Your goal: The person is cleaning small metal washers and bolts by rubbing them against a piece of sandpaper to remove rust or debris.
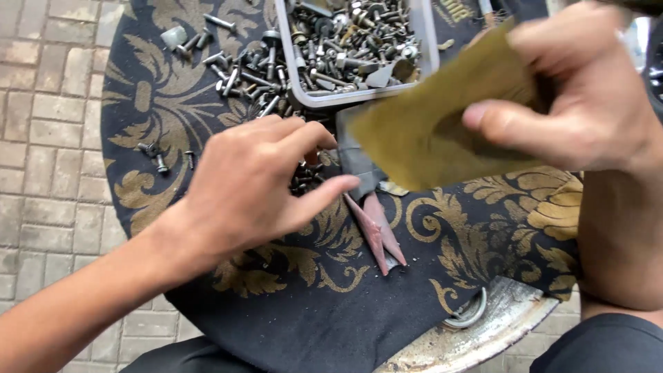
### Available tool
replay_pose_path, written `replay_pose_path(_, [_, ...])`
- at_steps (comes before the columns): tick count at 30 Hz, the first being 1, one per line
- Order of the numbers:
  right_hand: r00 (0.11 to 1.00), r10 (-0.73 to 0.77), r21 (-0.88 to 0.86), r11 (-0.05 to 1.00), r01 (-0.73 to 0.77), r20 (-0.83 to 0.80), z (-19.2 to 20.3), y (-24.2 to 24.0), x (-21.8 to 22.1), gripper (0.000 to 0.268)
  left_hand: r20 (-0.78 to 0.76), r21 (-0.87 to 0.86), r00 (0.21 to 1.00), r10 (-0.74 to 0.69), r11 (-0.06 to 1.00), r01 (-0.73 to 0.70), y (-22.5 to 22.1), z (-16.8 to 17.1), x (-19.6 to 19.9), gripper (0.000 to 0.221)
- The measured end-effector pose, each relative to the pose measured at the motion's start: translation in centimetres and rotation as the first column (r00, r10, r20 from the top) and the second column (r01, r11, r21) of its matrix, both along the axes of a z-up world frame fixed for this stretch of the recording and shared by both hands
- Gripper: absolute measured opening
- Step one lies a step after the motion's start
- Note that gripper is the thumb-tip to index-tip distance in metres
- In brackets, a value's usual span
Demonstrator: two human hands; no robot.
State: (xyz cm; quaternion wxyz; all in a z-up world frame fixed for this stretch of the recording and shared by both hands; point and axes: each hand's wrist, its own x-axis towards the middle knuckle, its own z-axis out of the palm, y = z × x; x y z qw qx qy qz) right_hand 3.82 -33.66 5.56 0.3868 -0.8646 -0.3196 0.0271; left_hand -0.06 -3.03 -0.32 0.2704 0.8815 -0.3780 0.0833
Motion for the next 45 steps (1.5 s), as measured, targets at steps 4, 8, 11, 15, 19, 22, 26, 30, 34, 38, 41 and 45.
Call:
replay_pose_path(4, [0.939,0.309,-0.295,0.892,-0.342,-0.153,1.2,-1.1,1.4,0.034,0.136,0.353,0.960,0.244,0.894,-0.277,-2.2,-0.8,-0.3,0.080])
replay_pose_path(8, [0.923,0.178,-0.652,0.663,-0.368,-0.340,1.1,-0.6,0.5,0.044,0.115,0.391,0.965,0.235,0.883,-0.261,-3.5,-1.1,0.3,0.079])
replay_pose_path(11, [0.968,0.135,-0.758,0.602,-0.251,-0.213,1.6,1.1,-0.5,0.049,-0.098,0.217,0.972,0.215,0.957,-0.190,-3.6,-0.8,0.4,0.072])
replay_pose_path(15, [0.967,0.214,-0.661,0.708,-0.249,-0.136,1.6,0.5,-0.2,0.020,-0.386,-0.078,0.918,0.097,0.988,-0.137,-2.8,0.8,0.6,0.037])
replay_pose_path(19, [0.929,0.371,-0.430,0.836,-0.340,-0.014,2.0,-0.3,0.1,0.026,-0.508,-0.366,0.853,-0.120,0.926,-0.088,-0.5,3.1,0.9,0.017])
replay_pose_path(22, [0.935,0.353,-0.469,0.820,-0.328,-0.037,1.5,-0.3,-0.4,0.033,-0.605,-0.458,0.781,-0.153,0.869,-0.185,0.2,3.3,1.0,0.023])
replay_pose_path(26, [0.826,0.270,-0.679,0.713,0.173,0.494,0.9,2.2,-3.0,0.065,-0.597,-0.473,0.791,-0.134,0.855,-0.212,0.1,2.6,0.9,0.025])
replay_pose_path(30, [0.823,0.373,-0.498,0.858,-0.130,0.428,0.0,5.5,-4.6,0.054,-0.373,-0.497,0.928,0.007,0.843,-0.206,0.2,2.5,0.6,0.028])
replay_pose_path(34, [0.819,0.532,-0.591,0.739,-0.323,0.217,-2.1,6.2,-4.9,0.072,-0.329,-0.514,0.937,0.121,0.809,-0.285,0.6,2.1,0.5,0.031])
replay_pose_path(38, [0.822,0.549,-0.624,0.697,-0.353,0.148,-2.3,5.3,-4.3,0.071,-0.304,-0.503,0.950,0.066,0.836,-0.219,1.0,1.9,0.9,0.027])
replay_pose_path(41, [0.841,0.530,-0.699,0.643,-0.314,0.110,-2.2,4.0,-3.8,0.067,-0.372,-0.420,0.926,0.071,0.876,-0.236,1.0,1.8,1.0,0.025])
replay_pose_path(45, [0.857,0.489,-0.651,0.706,-0.279,0.163,-1.5,4.4,-3.3,0.049,-0.529,-0.377,0.848,-0.023,0.902,-0.211,1.1,1.7,1.2,0.027])
